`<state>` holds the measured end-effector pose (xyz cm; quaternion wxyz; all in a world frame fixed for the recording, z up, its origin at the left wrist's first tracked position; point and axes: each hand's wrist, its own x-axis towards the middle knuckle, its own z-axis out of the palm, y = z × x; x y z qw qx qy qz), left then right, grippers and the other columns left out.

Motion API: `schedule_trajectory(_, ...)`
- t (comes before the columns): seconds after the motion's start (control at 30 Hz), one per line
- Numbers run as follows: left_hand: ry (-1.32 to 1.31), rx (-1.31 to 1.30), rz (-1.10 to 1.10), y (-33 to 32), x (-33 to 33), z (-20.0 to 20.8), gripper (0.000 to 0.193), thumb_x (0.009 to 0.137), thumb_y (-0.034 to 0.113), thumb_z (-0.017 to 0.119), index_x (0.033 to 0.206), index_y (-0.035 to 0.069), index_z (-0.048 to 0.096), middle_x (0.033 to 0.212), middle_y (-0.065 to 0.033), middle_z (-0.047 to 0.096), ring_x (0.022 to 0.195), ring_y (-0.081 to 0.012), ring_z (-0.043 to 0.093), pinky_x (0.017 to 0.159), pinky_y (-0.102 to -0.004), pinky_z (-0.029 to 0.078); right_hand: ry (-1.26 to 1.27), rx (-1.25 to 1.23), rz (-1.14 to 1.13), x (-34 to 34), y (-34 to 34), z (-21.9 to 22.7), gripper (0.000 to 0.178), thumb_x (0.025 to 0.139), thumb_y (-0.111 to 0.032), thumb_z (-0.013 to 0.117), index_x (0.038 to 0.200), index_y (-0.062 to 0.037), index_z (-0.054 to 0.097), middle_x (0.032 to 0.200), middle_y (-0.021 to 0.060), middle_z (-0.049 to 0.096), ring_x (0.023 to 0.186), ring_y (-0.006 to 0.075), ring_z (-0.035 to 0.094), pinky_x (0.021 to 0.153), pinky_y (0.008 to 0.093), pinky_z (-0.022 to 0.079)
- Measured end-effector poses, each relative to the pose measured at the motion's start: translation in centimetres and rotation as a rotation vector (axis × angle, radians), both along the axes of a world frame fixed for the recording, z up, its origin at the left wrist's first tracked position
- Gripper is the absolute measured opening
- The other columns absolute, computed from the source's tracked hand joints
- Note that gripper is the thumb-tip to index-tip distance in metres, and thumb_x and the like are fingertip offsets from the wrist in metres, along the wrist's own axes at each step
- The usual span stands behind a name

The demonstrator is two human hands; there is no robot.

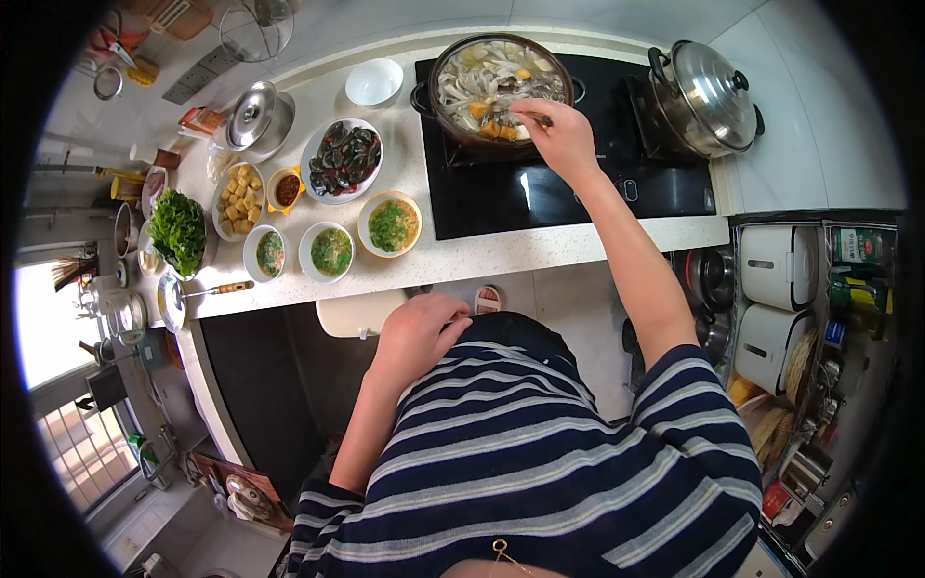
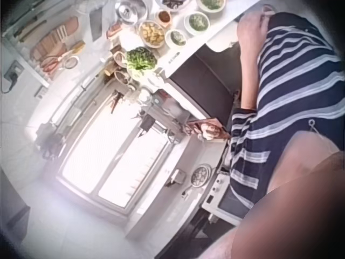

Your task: The person prepares a hot pot meal by adding ingredients to a pot on the stove, ladling broth into bowls, and filling a kettle with water. They handle various bowls, a ladle, chopsticks, and a kettle while moving between the stove and sink.

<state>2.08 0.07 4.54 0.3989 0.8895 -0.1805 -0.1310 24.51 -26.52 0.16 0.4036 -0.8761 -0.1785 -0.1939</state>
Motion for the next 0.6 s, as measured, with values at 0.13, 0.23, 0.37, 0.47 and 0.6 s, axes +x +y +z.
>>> schedule_trajectory(0.13,-0.003,0.006,-0.010,0.3,0.0,0.2,0.013,0.086,0.015,0.069,0.095,0.006,0.068,0.090,-0.0101,0.068,0.083,-0.0307,0.065,0.074,-0.0389,0.052,0.056,0.219,-0.082,0.2,-1.4,-1.0,0.012,0.089,-0.007,0.069,0.100,-0.0081,0.075,0.091,0.0100,0.074,0.081,0.0194,0.072,0.070,0.0274,0.054)
schedule_trajectory(0.23,0.022,0.013,0.005,0.6,-0.2,0.2,0.014,0.087,0.017,0.069,0.096,0.006,0.069,0.090,-0.0101,0.068,0.084,-0.0311,0.065,0.074,-0.0399,0.052,0.135,0.366,-0.119,-0.4,-2.8,0.2,0.011,0.092,-0.007,0.068,0.100,-0.0010,0.073,0.090,0.0067,0.074,0.083,0.0115,0.069,0.075,0.0240,0.053)
schedule_trajectory(0.37,0.061,0.024,0.029,1.2,-0.8,-0.2,0.016,0.087,0.019,0.068,0.097,0.007,0.069,0.090,-0.0105,0.068,0.085,-0.0323,0.064,0.074,-0.0420,0.051,0.322,0.572,-0.166,-1.8,-5.0,3.3,0.014,0.094,-0.008,0.065,0.105,-0.0047,0.073,0.099,0.0011,0.072,0.087,0.0086,0.066,0.071,0.0225,0.052)
schedule_trajectory(0.47,0.061,0.030,0.038,1.6,-0.9,-0.3,0.016,0.087,0.019,0.068,0.097,0.007,0.069,0.091,-0.0107,0.068,0.085,-0.0326,0.064,0.075,-0.0422,0.051,0.337,0.584,-0.182,-2.3,-6.2,5.8,0.016,0.095,-0.010,0.063,0.108,-0.0043,0.071,0.100,0.0042,0.072,0.088,0.0125,0.069,0.072,0.0245,0.055)
schedule_trajectory(0.6,0.050,0.028,0.031,1.8,-0.8,-0.1,0.016,0.087,0.019,0.068,0.096,0.006,0.069,0.091,-0.0109,0.068,0.086,-0.0327,0.064,0.076,-0.0421,0.052,0.316,0.609,-0.208,-1.7,-6.5,7.0,0.016,0.096,-0.011,0.064,0.108,-0.0033,0.071,0.100,0.0059,0.072,0.088,0.0140,0.070,0.071,0.0256,0.056)
